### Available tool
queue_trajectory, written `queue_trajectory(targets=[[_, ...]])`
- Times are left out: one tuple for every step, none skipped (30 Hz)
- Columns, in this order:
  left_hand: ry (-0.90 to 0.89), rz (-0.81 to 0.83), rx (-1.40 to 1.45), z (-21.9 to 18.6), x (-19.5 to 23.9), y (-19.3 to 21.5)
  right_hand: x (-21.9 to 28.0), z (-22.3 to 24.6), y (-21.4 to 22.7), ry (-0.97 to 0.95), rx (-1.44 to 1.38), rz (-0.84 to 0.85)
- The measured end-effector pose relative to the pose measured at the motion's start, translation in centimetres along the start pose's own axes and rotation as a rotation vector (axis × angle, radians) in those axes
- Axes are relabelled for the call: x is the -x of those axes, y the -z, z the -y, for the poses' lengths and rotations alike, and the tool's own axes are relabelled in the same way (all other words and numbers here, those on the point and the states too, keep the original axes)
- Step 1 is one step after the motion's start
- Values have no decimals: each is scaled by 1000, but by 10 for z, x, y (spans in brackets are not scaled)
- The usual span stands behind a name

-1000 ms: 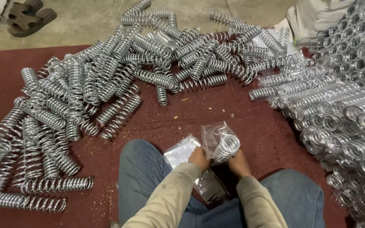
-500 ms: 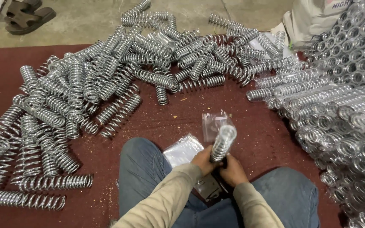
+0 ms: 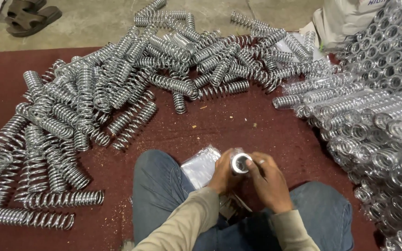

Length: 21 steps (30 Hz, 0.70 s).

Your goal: The person is sitting on the floor, picking up metal springs from a large pile and placing them into small plastic bags.

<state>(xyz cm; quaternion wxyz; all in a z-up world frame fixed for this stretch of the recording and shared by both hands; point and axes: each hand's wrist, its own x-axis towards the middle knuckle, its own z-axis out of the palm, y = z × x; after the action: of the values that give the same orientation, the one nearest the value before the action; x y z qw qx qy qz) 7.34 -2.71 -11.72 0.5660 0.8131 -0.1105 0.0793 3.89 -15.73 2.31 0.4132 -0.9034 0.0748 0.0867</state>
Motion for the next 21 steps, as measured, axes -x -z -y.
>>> queue_trajectory(targets=[[438,-22,672,-4,-12,-7,-2,5,0,-13,-18,0],[882,-42,1345,-8,-21,-16,-2,7,0,-33,-36,2],[883,-39,1348,-20,-15,-9,-2,4,4,-35,-33,0],[582,30,867,-30,-11,-1,-4,2,7,2,-65,-83],[278,88,385,-41,-7,7,-6,0,11,40,-97,-165],[279,87,383,-49,-6,7,-5,4,17,40,-98,-164],[239,74,245,-56,-4,8,-3,7,24,103,-219,-192],[200,63,107,-63,-1,8,-1,11,30,165,-341,-220],[202,64,104,-70,1,9,3,17,31,163,-344,-219],[42,-20,114,-77,3,8,7,23,34,136,-403,-233],[-119,-102,124,-85,5,8,11,30,36,109,-462,-247],[-120,-104,123,-89,7,10,12,29,35,112,-463,-247],[-115,-123,189,-94,9,11,13,28,34,163,-490,-249],[-108,-138,258,-98,13,11,17,25,33,210,-517,-255],[-108,-135,259,-100,15,12,20,27,34,208,-516,-257],[-167,-147,297,-101,16,15,22,31,35,194,-456,-264],[-226,-158,335,-103,18,18,25,35,35,180,-395,-270],[-229,-160,333,-95,20,14,24,33,35,184,-397,-271],[-210,-136,409,-87,22,11,24,31,34,193,-217,-276],[-185,-110,486,-79,27,8,26,29,33,197,-36,-279],[-184,-109,484,-71,32,9,26,28,30,195,-37,-278]])
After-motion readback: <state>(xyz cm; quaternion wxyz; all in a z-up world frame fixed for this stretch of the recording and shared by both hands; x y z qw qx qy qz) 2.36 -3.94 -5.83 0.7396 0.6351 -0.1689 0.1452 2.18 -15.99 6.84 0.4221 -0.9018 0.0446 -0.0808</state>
